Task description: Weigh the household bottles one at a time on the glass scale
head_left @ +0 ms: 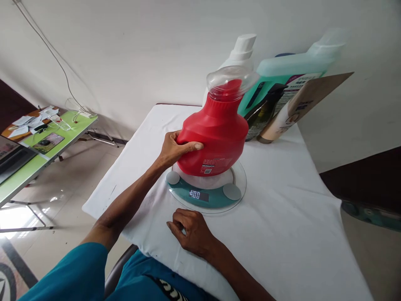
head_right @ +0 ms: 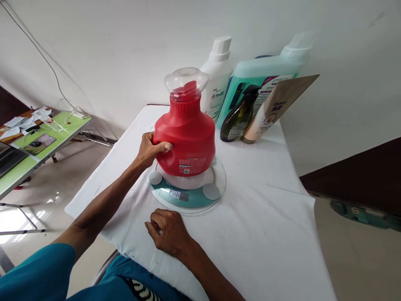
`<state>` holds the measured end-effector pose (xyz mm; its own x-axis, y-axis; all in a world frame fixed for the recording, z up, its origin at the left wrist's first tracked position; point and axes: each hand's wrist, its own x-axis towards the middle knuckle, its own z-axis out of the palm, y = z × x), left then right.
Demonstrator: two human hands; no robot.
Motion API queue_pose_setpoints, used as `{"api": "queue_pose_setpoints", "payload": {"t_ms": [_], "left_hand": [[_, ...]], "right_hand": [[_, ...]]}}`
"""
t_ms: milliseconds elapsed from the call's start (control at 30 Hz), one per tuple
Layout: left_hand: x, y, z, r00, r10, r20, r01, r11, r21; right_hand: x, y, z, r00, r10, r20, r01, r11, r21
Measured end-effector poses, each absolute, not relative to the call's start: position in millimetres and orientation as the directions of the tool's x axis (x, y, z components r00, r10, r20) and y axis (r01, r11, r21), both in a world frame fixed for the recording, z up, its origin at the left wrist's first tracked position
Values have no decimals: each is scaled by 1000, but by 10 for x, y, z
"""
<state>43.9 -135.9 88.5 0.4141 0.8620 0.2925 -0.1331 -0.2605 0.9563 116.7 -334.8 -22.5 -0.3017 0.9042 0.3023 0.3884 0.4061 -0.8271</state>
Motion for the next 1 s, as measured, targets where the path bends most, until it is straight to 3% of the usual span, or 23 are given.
{"api": "queue_pose_setpoints", "payload": {"t_ms": [133,233,333,433,567,800,1000], "left_hand": [[307,-1300,940,398,828,396,-100,-390,916],[175,-1180,830,238,855,461,-56,-462,885],[43,-1046,519,-29,915,402,-12,-402,915],[-86,-979,162,-143,935,324,39,-322,946],[-257,-983,-67,-118,951,285,127,-270,954],[-434,-964,-23,2,968,252,183,-248,951],[-443,-941,-51,22,969,244,207,-243,947]], "right_hand": [[1157,-3344,-250,-294,898,328,402,428,-810],[1148,-3336,-271,-294,886,358,408,455,-792],[1141,-3332,-272,-306,876,374,429,477,-767],[1126,-3349,-272,-319,861,396,477,507,-718],[1091,-3413,-299,-369,812,452,552,582,-597],[1027,-3571,-332,-521,717,463,652,684,-326],[938,-3686,-325,-597,650,470,640,739,-209]]}}
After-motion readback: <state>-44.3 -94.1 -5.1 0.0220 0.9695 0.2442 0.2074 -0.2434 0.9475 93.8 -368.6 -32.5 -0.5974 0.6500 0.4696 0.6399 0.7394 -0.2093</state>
